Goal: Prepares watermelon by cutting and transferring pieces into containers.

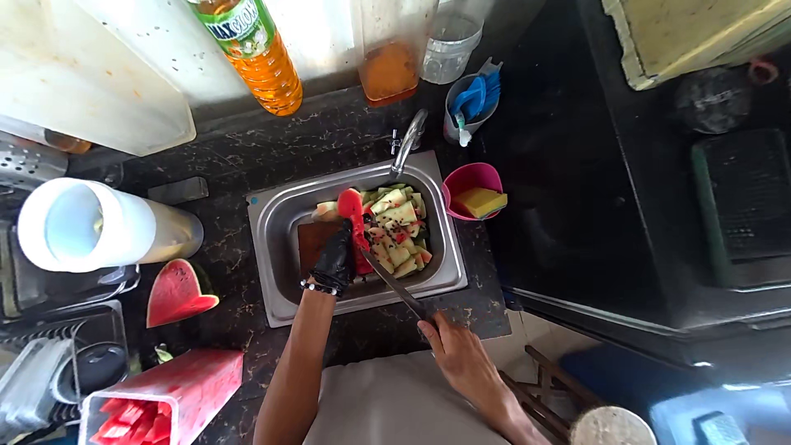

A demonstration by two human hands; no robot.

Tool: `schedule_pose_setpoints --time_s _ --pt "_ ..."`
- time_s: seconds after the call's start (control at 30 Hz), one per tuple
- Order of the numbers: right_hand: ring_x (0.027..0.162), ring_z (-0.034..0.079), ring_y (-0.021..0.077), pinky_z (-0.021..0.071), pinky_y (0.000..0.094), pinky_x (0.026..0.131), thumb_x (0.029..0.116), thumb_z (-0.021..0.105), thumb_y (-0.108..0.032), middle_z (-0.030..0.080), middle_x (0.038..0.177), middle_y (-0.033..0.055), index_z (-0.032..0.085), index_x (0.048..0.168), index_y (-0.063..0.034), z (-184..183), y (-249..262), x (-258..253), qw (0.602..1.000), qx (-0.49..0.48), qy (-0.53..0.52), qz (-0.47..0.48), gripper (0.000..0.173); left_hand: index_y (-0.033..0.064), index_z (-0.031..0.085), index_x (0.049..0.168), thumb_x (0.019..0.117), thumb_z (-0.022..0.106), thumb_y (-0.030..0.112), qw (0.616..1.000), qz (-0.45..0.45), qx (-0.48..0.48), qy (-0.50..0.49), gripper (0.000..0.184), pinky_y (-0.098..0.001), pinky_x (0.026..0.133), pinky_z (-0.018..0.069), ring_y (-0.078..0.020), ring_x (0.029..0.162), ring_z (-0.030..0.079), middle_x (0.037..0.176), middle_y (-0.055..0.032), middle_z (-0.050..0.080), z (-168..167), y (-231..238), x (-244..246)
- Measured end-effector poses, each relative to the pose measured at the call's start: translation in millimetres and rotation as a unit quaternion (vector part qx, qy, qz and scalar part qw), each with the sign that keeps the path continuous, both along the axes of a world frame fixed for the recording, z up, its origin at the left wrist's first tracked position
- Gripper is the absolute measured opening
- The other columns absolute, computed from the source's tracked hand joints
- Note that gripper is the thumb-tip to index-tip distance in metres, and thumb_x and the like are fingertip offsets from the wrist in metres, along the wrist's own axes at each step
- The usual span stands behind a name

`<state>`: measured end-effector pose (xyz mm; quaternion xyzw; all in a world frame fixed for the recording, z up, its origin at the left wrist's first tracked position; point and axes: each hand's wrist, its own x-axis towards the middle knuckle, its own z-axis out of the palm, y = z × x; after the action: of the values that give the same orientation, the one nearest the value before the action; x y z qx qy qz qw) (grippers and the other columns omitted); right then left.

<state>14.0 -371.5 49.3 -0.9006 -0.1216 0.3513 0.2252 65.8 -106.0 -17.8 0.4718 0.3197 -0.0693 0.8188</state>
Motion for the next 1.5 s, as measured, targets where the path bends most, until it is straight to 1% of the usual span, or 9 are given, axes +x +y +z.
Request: schedule_pose_setpoints --time_s 0.2,0.33,0.53,0.73,0.9,1.07,1.23,1.33,1.5 --pt "0.055 0.059 0.0210 0.0496 0.0424 0.052 0.1087 0.029 -0.051 0.055 0.062 0.0038 0.065 0.104 -0.0041 -32 -5 -14 0.989 0.097 -0.048 -0.099 0.059 0.0135 0.060 0.125 0.1116 0.029 0.042 0.995 0.056 -0.077 -0.021 0.045 -0.0287 0.062 0.0580 -0.0128 0.071 0.066 0.088 -0.0037 0.068 -1 7 8" --pt "0.063 0.059 0.0217 0.0525 0.0432 0.061 0.1110 0.023 -0.051 0.058 0.073 0.0078 0.064 0.104 -0.0041 -68 -15 14 0.976 0.039 0.149 -0.152 0.063 0.0123 0.063 0.115 0.1108 0.030 0.033 0.989 0.036 -0.111 -0.087 0.039 -0.0298 0.066 0.0597 -0.0132 0.077 0.068 0.091 -0.0038 0.070 5 19 -5" --pt "0.070 0.062 0.0273 0.0515 0.0516 0.068 0.1099 0.027 -0.053 0.061 0.076 0.0111 0.067 0.105 -0.0037 -66 -6 26 0.985 0.037 0.083 -0.148 0.064 0.0119 0.065 0.128 0.1082 0.037 0.028 0.969 -0.024 -0.198 -0.144 0.038 -0.0261 0.073 0.0611 -0.0124 0.087 0.072 0.106 -0.0069 0.074 21 45 -45" --pt "0.047 0.048 0.0042 0.0454 0.0223 0.046 0.1073 0.029 -0.055 0.048 0.060 -0.0077 0.058 0.091 -0.0111 -9 79 9 0.957 0.267 0.116 -0.012 0.055 0.0087 0.059 0.129 0.1019 0.048 0.021 0.966 0.101 -0.179 -0.157 0.031 -0.0310 0.085 0.0598 -0.0163 0.099 0.071 0.111 -0.0090 0.072 67 75 -127" --pt "0.048 0.046 0.0043 0.0428 0.0246 0.045 0.1091 0.028 -0.056 0.047 0.060 -0.0063 0.060 0.090 -0.0118 38 185 -30 0.913 0.319 0.076 0.241 0.058 0.0035 0.039 0.151 0.0848 0.064 -0.002 0.944 0.175 -0.128 -0.249 0.071 -0.0462 0.107 0.0506 -0.0268 0.125 0.060 0.140 -0.0152 0.058 100 113 -250" --pt "0.054 0.053 0.0133 0.0485 0.0361 0.053 0.1085 0.031 -0.054 0.050 0.063 0.0002 0.063 0.092 -0.0089 51 274 -86 0.877 0.208 0.140 0.411 0.058 0.0024 0.051 0.141 0.0816 0.061 -0.007 0.928 0.314 -0.082 -0.184 0.061 -0.0462 0.102 0.0540 -0.0234 0.115 0.066 0.128 -0.0123 0.066 151 128 -354" --pt "0.042 0.044 0.0034 0.0417 0.0183 0.041 0.1093 0.022 -0.055 0.045 0.057 -0.0061 0.052 0.093 -0.0136 52 320 -129 0.815 0.117 0.492 0.282 0.053 0.0013 0.056 0.129 0.0938 0.051 0.006 0.872 0.433 -0.152 -0.170 0.036 -0.0447 0.095 0.0571 -0.0273 0.109 0.068 0.119 -0.0168 0.068 127 133 -427" --pt "0.044 0.044 0.0021 0.0412 0.0173 0.043 0.1091 0.024 -0.050 0.044 0.058 -0.0084 0.053 0.090 -0.0148 60 329 -131 0.835 0.184 0.440 0.274 0.049 0.0024 0.057 0.130 0.1080 0.035 0.023 0.851 0.473 -0.183 -0.135 0.037 -0.0457 0.084 0.0604 -0.0351 0.115 0.067 0.130 -0.0213 0.066 135 132 -451" --pt "0.047 0.045 0.0028 0.0426 0.0202 0.044 0.1081 0.032 -0.053 0.045 0.061 -0.0082 0.055 0.089 -0.0145 56 323 -128 0.892 0.206 0.259 0.307 0.049 0.0000 0.047 0.140 0.0895 0.056 0.006 0.850 0.464 -0.134 -0.210 0.052 -0.0443 0.092 0.0585 -0.0345 0.120 0.064 0.133 -0.0238 0.062 120 134 -461"
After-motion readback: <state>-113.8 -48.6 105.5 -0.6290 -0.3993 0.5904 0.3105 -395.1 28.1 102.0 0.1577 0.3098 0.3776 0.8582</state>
